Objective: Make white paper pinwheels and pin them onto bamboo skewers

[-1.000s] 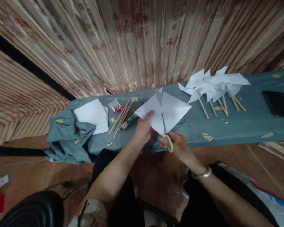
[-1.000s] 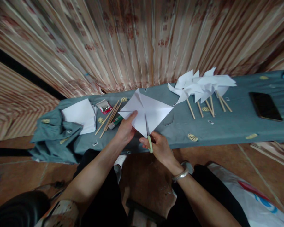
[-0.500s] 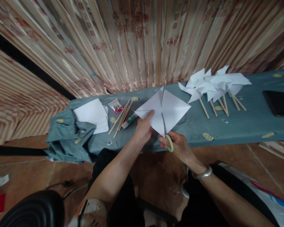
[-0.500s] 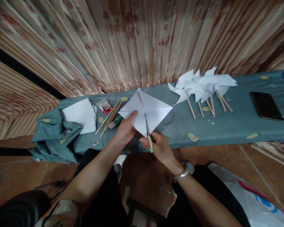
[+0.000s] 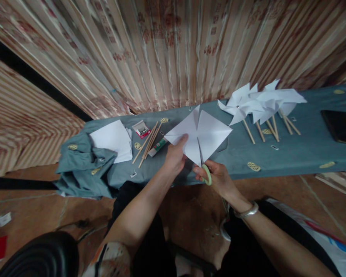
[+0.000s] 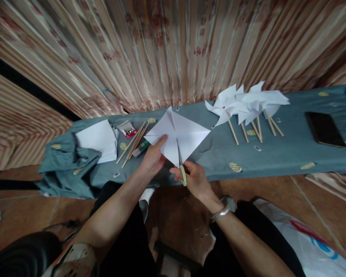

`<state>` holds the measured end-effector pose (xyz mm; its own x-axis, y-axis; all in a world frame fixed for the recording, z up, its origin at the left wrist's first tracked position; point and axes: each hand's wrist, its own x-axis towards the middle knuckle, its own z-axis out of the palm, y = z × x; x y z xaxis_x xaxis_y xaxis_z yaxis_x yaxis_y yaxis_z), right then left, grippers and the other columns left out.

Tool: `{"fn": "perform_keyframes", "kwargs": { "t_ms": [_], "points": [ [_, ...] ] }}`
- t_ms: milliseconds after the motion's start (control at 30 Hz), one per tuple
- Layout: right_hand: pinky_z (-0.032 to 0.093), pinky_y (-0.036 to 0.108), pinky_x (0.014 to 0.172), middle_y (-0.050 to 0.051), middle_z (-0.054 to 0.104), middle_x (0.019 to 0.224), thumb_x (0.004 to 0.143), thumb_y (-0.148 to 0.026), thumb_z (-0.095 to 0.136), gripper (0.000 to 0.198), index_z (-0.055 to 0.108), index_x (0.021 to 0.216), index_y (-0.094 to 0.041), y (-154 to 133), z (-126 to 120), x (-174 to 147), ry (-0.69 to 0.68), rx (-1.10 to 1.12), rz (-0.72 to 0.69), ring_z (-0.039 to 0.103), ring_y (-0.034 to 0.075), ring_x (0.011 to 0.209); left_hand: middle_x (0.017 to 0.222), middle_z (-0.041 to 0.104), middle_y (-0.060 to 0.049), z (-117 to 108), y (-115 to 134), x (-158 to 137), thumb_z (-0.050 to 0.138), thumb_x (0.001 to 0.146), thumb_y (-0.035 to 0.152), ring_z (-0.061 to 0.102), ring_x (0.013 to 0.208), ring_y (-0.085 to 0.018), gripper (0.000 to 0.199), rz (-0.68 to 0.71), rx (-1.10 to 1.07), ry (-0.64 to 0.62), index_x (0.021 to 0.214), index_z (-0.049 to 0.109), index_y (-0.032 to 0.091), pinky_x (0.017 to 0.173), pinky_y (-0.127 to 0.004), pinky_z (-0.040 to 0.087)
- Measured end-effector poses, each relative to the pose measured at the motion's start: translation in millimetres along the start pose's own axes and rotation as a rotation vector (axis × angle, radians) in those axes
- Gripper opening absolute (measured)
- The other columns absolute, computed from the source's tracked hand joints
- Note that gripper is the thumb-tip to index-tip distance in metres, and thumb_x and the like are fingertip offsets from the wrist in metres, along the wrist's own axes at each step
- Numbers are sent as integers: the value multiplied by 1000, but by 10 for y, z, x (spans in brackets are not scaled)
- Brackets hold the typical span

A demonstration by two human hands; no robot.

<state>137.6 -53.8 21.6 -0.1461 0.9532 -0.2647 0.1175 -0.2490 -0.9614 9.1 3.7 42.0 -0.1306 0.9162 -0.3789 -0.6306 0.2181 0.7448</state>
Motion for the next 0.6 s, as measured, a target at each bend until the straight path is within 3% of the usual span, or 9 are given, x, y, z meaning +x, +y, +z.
{"fn": "perform_keyframes", "kwargs": {
  "t_ms": [167, 300, 500, 600],
  "points": [
    [47, 25, 49, 1, 65, 58, 61, -62, 76, 47, 64, 74, -19, -4, -6, -2, -10, 30, 25, 60, 15, 52, 84, 73, -4, -8, -4, 2, 73, 76, 22, 68, 84, -20, 5, -7, 14, 15, 80, 71, 19, 81, -32, 49],
    [51, 26, 54, -1, 67, 66, 63, -56, 77, 48, 63, 91, -20, 23, -31, -1, -68, 83, 19, 65, 17, 58, 85, 74, -4, -22, -2, 6, 73, 76, 22, 68, 84, -21, 7, 3, 13, -11, 82, 72, 19, 82, -33, 50],
    [48, 25, 56, 1, 68, 68, 72, -52, 73, 37, 58, 83, -20, 83, -86, -9, -162, -35, -36, 63, 16, 61, 88, 74, -5, -20, 52, 19, 74, 74, 21, 69, 91, -21, 9, 12, -29, -33, 82, 71, 18, 89, -34, 50],
    [47, 26, 57, 0, 68, 69, 73, -53, 71, 41, 59, 93, -19, 131, -111, -14, -192, -76, -20, 63, 16, 62, 94, 75, -6, -23, 115, 53, 73, 75, 18, 70, 96, -22, 9, 36, -77, -32, 83, 70, 17, 93, -35, 50]
  ]
}}
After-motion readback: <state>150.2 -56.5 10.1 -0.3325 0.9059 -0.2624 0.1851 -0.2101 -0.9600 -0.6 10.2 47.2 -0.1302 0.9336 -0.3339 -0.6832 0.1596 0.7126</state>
